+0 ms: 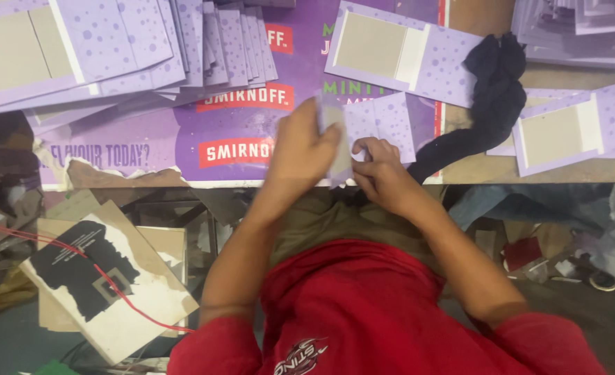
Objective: The person repeatedly wipes the surface of small purple cards with a dark cloth, then folds each card and places it into a growing stack. The person handles the cards one at a time, using both hands to wipe and fold them.
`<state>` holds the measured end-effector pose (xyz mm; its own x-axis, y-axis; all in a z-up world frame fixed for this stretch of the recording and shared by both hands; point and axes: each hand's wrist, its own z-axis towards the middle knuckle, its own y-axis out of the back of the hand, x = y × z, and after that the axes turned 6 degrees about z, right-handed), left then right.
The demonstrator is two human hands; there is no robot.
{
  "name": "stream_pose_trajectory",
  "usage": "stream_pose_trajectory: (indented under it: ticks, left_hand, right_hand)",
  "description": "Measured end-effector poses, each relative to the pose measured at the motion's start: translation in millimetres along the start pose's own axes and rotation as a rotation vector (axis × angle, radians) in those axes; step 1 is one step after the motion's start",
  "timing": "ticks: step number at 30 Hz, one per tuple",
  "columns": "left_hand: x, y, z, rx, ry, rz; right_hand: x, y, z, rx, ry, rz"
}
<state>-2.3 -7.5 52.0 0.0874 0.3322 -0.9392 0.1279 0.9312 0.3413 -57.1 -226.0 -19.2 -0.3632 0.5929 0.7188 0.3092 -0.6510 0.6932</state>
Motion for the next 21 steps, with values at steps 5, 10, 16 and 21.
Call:
stream_pose_trajectory:
  ticks: [5,10,16,21]
  left_hand:
    - [4.4,-42.1,29.5,0.113,0.191,0.085]
    - [37.6,-8.0,30.4,0.073,0.117,-0.109]
    - [101.7,58.6,-4.8,0.060,0.536,-0.150]
    - [98.0,52.8,-9.4,0.066,0.288,-0.388]
  right_hand:
    - [-3.2,5.1,2.6,0.009,-0.008,0.077]
    - [23.3,12.3,11.7,-0.043,-0.183,0.206]
    - [43.4,20.2,42.1,0.125,-0.270,-0.174]
    - [51.0,17.8,51.0,0.153,-0.343,-0.209]
